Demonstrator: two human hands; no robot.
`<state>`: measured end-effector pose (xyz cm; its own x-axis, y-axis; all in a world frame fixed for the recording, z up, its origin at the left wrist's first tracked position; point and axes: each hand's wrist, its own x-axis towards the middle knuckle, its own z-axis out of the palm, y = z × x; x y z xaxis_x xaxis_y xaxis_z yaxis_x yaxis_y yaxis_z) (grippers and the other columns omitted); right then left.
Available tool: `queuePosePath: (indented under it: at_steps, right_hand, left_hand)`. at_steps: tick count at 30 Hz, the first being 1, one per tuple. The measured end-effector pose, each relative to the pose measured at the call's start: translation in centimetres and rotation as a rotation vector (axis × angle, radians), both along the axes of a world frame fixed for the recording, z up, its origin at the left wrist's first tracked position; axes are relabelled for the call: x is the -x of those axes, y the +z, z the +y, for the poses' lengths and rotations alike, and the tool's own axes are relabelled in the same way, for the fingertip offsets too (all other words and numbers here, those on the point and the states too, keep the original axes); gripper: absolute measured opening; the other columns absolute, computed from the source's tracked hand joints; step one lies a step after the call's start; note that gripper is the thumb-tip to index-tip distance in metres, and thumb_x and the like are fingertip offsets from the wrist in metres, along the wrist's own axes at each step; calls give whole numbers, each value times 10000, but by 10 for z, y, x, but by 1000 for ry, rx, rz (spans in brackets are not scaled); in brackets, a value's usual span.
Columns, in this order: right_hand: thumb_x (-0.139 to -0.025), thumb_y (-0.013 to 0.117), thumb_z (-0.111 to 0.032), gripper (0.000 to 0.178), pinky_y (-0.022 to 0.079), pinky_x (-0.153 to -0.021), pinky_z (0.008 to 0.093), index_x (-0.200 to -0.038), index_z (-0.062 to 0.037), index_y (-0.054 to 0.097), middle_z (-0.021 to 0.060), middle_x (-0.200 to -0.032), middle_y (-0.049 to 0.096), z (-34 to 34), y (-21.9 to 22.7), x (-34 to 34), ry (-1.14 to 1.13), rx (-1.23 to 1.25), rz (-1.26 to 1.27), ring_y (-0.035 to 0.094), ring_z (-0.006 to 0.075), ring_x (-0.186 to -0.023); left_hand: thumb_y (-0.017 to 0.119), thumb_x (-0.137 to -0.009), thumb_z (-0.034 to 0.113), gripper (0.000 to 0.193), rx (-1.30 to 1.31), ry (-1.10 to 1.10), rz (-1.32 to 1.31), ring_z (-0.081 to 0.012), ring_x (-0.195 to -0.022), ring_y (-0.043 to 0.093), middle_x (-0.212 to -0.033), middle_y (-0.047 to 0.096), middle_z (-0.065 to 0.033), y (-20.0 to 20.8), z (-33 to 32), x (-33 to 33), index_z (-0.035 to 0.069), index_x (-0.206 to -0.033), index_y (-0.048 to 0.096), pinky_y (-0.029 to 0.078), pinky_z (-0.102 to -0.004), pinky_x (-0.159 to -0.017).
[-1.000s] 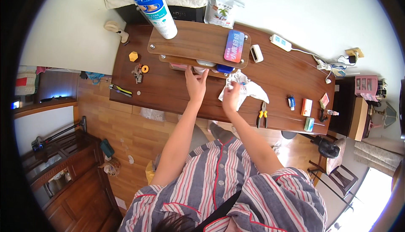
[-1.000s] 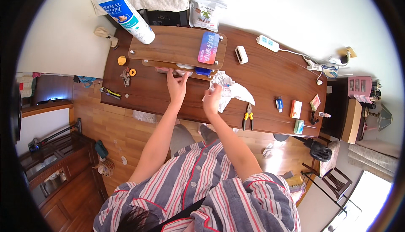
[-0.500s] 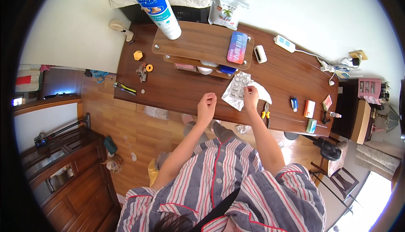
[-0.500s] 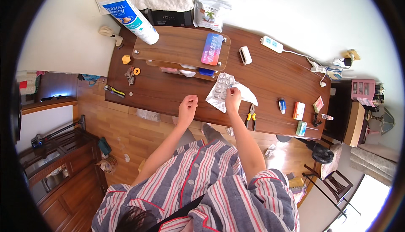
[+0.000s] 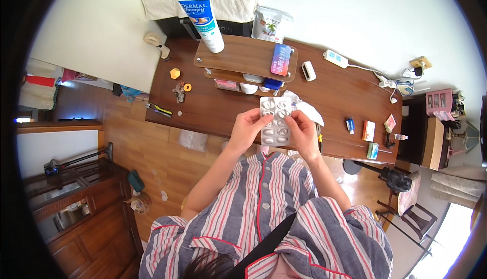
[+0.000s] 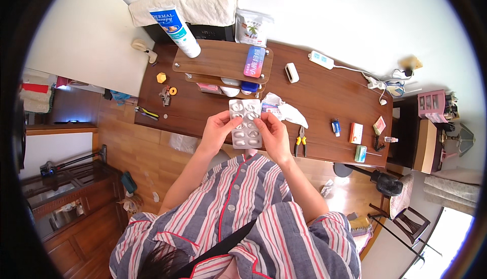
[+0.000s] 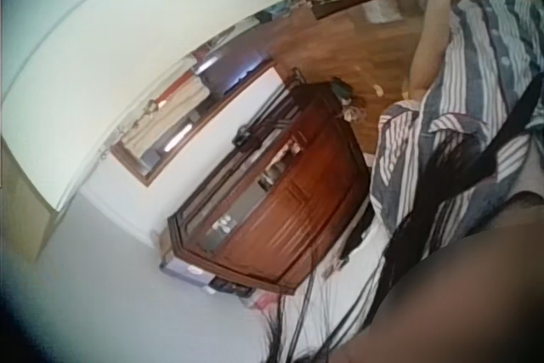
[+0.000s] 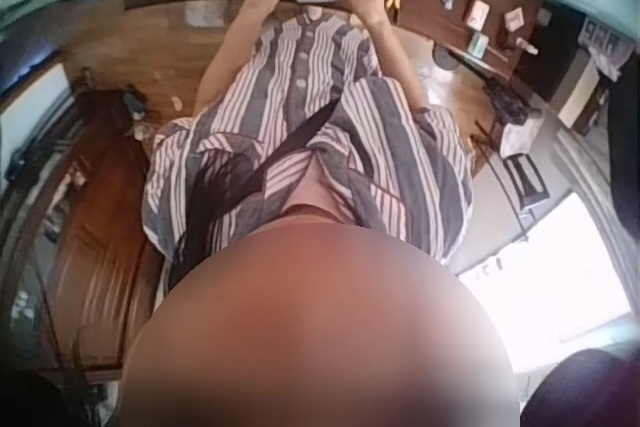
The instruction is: The person assembles a small wooden shelf by attaching metal rods and securing them with pliers. They then place various personal items, including bottles, a tube, and small containers, onto the completed shelf.
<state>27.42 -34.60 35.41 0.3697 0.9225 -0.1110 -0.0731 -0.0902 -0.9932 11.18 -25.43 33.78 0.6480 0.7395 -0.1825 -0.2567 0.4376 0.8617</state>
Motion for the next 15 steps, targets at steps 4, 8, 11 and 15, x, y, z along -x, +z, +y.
queuePosePath:
  at_steps: [4, 8, 11, 15]
  right_hand:
    - [-984, 632, -145, 135, 424, -654, 213, -951, -16, 611, -55, -823, 596, 5, 23, 2, 56, -5, 211, 493, 17, -763]
    - [-924, 673, -73, 79, 469, -690, 273, -892, -28, 618, 37, -815, 608, 3, 50, 5, 45, -158, -421, 558, 131, -757]
    - [-749, 735, -24, 230, 498, -725, 350, -968, -78, 690, 46, -969, 615, 13, 64, -4, -24, -700, -1142, 569, 216, -853]
    - [-656, 754, -94, 389, 491, -751, 336, -1041, -148, 730, 8, -1115, 606, 17, 75, -21, 16, -1004, -1498, 548, 184, -947]
  left_hand:
    - [654, -937, 56, 205, 7, -22, -13, -82, -931, 642, -1041, 712, -50, 27, 1, 14, -11, -1128, 681, 506, -254, -852]
    - [602, -977, 108, 326, -203, 23, -6, -143, -1083, 624, -1220, 646, -105, 50, -1, 17, -9, -1280, 578, 512, -310, -923]
    - [506, -1038, 203, 385, -70, 23, -69, -176, -1093, 624, -1260, 611, -126, 68, 4, 27, -15, -1354, 495, 525, -349, -951]
    - [341, -1087, 297, 457, 207, -195, -249, -241, -1115, 648, -1262, 622, -156, 88, 9, 45, -43, -1368, 461, 548, -414, -955]
